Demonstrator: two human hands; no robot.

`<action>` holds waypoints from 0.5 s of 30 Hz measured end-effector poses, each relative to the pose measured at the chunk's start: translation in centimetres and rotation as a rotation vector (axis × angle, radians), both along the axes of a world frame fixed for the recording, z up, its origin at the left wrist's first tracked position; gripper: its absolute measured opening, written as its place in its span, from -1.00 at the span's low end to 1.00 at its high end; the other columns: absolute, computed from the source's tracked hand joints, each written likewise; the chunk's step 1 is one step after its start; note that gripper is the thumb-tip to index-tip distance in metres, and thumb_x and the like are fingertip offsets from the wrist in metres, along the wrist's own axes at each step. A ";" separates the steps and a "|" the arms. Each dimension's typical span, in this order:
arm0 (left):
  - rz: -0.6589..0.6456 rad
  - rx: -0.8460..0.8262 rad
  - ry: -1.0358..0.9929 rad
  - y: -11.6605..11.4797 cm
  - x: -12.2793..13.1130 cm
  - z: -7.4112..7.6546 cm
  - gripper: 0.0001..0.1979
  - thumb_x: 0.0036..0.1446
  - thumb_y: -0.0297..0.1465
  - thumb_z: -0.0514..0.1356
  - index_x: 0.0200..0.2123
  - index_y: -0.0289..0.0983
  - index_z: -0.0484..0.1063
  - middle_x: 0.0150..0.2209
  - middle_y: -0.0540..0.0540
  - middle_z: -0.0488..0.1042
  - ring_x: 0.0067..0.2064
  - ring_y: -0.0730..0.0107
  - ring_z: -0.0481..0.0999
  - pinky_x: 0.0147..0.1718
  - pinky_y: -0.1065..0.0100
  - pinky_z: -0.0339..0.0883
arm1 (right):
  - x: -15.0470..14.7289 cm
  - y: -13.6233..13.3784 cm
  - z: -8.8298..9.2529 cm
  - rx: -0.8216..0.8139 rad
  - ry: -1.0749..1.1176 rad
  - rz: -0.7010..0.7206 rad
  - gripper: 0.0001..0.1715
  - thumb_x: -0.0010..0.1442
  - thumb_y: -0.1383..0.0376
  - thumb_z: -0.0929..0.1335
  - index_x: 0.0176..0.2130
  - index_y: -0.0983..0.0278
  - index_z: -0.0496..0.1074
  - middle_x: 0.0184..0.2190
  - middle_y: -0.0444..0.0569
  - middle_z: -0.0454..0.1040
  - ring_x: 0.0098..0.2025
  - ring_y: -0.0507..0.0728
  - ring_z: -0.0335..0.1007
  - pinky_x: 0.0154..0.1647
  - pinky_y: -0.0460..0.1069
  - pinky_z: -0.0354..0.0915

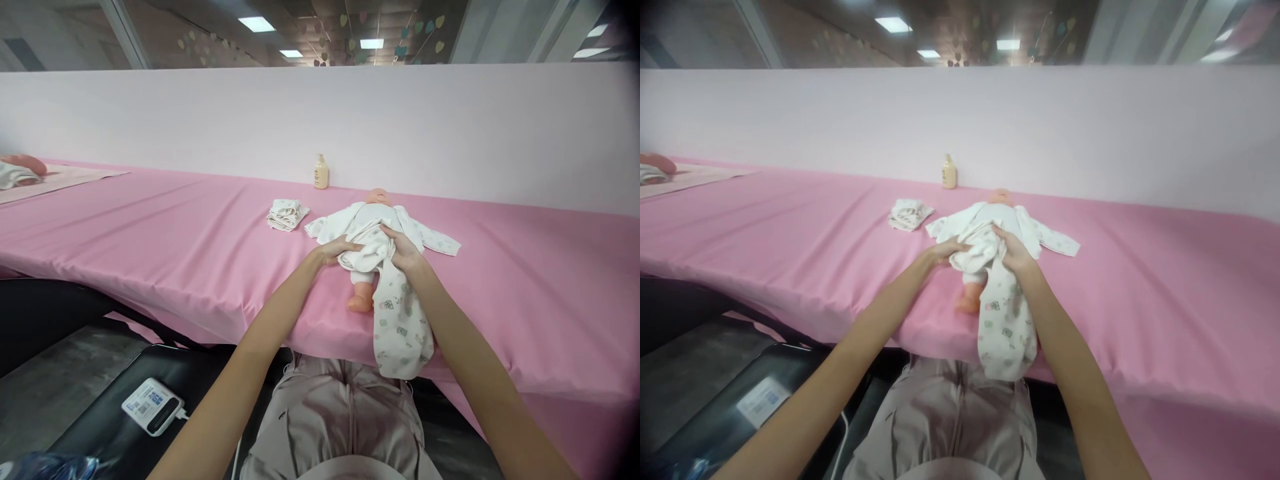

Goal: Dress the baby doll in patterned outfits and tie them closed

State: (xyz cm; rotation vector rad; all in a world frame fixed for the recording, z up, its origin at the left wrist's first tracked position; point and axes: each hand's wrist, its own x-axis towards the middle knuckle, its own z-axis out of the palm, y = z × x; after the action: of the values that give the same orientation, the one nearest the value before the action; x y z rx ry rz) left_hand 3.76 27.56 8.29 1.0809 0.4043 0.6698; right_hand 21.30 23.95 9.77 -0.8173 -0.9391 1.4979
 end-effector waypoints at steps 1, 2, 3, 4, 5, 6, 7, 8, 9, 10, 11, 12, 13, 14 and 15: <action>0.009 -0.003 -0.029 0.0 0.0 0.1 -0.57 -0.09 -0.63 0.30 -0.07 -0.39 0.44 -0.21 -0.24 0.56 -0.13 0.19 0.55 0.01 0.20 0.32 | -0.1 -0.2 0.1 0.003 -0.020 0.002 -0.79 0.12 0.25 0.37 -0.20 0.26 0.43 -0.30 -0.03 0.56 -0.17 0.13 0.49 -0.13 0.01 0.44; 0.028 -0.011 -0.072 0.1 0.1 0.1 -0.61 -0.05 -0.60 0.28 -0.07 -0.39 0.44 -0.20 -0.23 0.56 -0.11 0.20 0.54 0.04 0.21 0.30 | -0.2 -0.4 0.2 0.011 -0.050 0.021 -0.77 0.11 0.24 0.38 -0.19 0.27 0.43 -0.28 -0.01 0.56 -0.17 0.13 0.49 -0.12 0.00 0.43; 0.053 -0.020 -0.122 0.2 0.2 0.2 -0.66 0.00 -0.58 0.25 -0.08 -0.39 0.45 -0.19 -0.23 0.56 -0.10 0.21 0.54 0.05 0.22 0.29 | -0.2 -0.7 0.3 0.023 -0.091 0.057 -0.74 0.09 0.24 0.40 -0.19 0.28 0.44 -0.25 0.00 0.56 -0.16 0.13 0.49 -0.11 0.00 0.43; 0.078 -0.027 -0.173 0.3 0.2 0.2 -0.70 0.06 -0.55 0.21 -0.09 -0.39 0.45 -0.18 -0.22 0.56 -0.09 0.22 0.53 0.06 0.24 0.28 | -0.2 -1.0 0.4 0.039 -0.138 0.102 -0.71 0.05 0.26 0.43 -0.18 0.29 0.44 -0.24 0.00 0.55 -0.16 0.13 0.49 -0.11 -0.01 0.42; 0.097 -0.029 -0.214 0.4 0.3 0.3 -0.73 0.10 -0.54 0.17 -0.10 -0.39 0.45 -0.18 -0.21 0.55 -0.09 0.24 0.53 0.05 0.25 0.29 | -0.1 -1.3 0.4 0.059 -0.185 0.155 -0.66 -0.01 0.31 0.47 -0.18 0.29 0.44 -0.23 -0.01 0.55 -0.16 0.13 0.49 -0.10 -0.02 0.41; 0.104 -0.026 -0.238 0.5 0.4 0.3 -0.74 0.13 -0.53 0.14 -0.09 -0.39 0.45 -0.18 -0.21 0.55 -0.10 0.25 0.54 0.04 0.25 0.30 | 0.0 -1.6 0.4 0.082 -0.223 0.209 -0.58 -0.09 0.37 0.50 -0.17 0.28 0.45 -0.22 -0.02 0.55 -0.16 0.13 0.48 -0.10 -0.02 0.41; 0.101 -0.019 -0.249 0.6 0.4 0.3 -0.74 0.16 -0.52 0.11 -0.08 -0.38 0.44 -0.18 -0.20 0.55 -0.11 0.26 0.54 0.02 0.25 0.31 | 0.1 -1.8 0.4 0.103 -0.248 0.258 -0.51 -0.16 0.43 0.51 -0.16 0.27 0.45 -0.22 -0.04 0.55 -0.15 0.14 0.48 -0.10 -0.02 0.40; 0.096 -0.012 -0.250 0.6 0.5 0.3 -0.74 0.18 -0.51 0.10 -0.06 -0.37 0.43 -0.18 -0.20 0.54 -0.13 0.27 0.55 0.00 0.25 0.33 | 0.3 -1.8 0.2 0.123 -0.256 0.290 -0.45 -0.22 0.48 0.51 -0.16 0.27 0.44 -0.23 -0.05 0.55 -0.15 0.15 0.48 -0.10 -0.02 0.40; 0.093 -0.005 -0.247 0.7 0.5 0.2 -0.74 0.19 -0.50 0.09 -0.06 -0.37 0.43 -0.19 -0.20 0.54 -0.16 0.29 0.55 -0.03 0.27 0.35 | 0.4 -1.8 0.1 0.138 -0.247 0.297 -0.43 -0.24 0.49 0.51 -0.16 0.27 0.45 -0.24 -0.05 0.55 -0.15 0.15 0.48 -0.11 -0.01 0.41; 0.091 -0.001 -0.243 0.7 0.6 0.1 -0.74 0.20 -0.49 0.09 -0.06 -0.36 0.43 -0.21 -0.19 0.55 -0.18 0.30 0.56 -0.06 0.29 0.37 | 0.5 -1.6 -0.1 0.149 -0.226 0.281 -0.44 -0.25 0.49 0.50 -0.17 0.28 0.45 -0.25 -0.05 0.55 -0.16 0.16 0.48 -0.13 0.00 0.41; 0.088 0.000 -0.239 0.8 0.6 0.0 -0.76 0.21 -0.48 0.08 -0.08 -0.36 0.44 -0.24 -0.18 0.55 -0.21 0.32 0.56 -0.10 0.31 0.38 | 0.6 -1.4 -0.3 0.155 -0.197 0.247 -0.48 -0.24 0.48 0.49 -0.19 0.28 0.45 -0.27 -0.05 0.56 -0.17 0.16 0.48 -0.15 0.00 0.41; 0.082 -0.009 -0.231 0.8 0.6 0.0 -0.78 0.21 -0.47 0.09 -0.11 -0.37 0.45 -0.27 -0.17 0.55 -0.25 0.33 0.56 -0.13 0.33 0.40 | 0.6 -1.2 -0.4 0.158 -0.163 0.200 -0.52 -0.23 0.47 0.48 -0.22 0.28 0.45 -0.29 -0.06 0.56 -0.20 0.15 0.48 -0.17 0.00 0.41; 0.068 -0.025 -0.216 0.8 0.6 -0.1 -0.79 0.21 -0.47 0.09 -0.15 -0.39 0.46 -0.31 -0.17 0.56 -0.28 0.35 0.56 -0.16 0.35 0.40 | 0.6 -0.9 -0.5 0.158 -0.129 0.156 -0.56 -0.22 0.45 0.47 -0.24 0.29 0.44 -0.33 -0.07 0.55 -0.23 0.15 0.49 -0.19 0.00 0.41; 0.046 -0.045 -0.198 0.8 0.6 -0.1 -0.80 0.21 -0.46 0.09 -0.18 -0.40 0.47 -0.34 -0.17 0.55 -0.29 0.35 0.56 -0.18 0.36 0.40 | 0.5 -0.7 -0.5 0.159 -0.096 0.120 -0.60 -0.20 0.43 0.46 -0.26 0.28 0.44 -0.37 -0.09 0.55 -0.26 0.14 0.48 -0.21 -0.01 0.41; 0.023 -0.064 -0.182 0.7 0.6 -0.1 -0.80 0.20 -0.46 0.10 -0.20 -0.41 0.48 -0.34 -0.18 0.56 -0.29 0.34 0.56 -0.18 0.36 0.40 | 0.5 -0.6 -0.5 0.161 -0.065 0.095 -0.65 -0.18 0.40 0.45 -0.29 0.27 0.43 -0.42 -0.11 0.53 -0.29 0.12 0.48 -0.24 -0.01 0.40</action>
State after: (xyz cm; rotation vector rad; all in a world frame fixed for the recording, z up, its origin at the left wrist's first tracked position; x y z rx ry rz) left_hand 4.33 28.30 8.19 0.9473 0.2798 0.7643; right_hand 21.79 23.40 9.29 -0.7163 -1.1445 1.4623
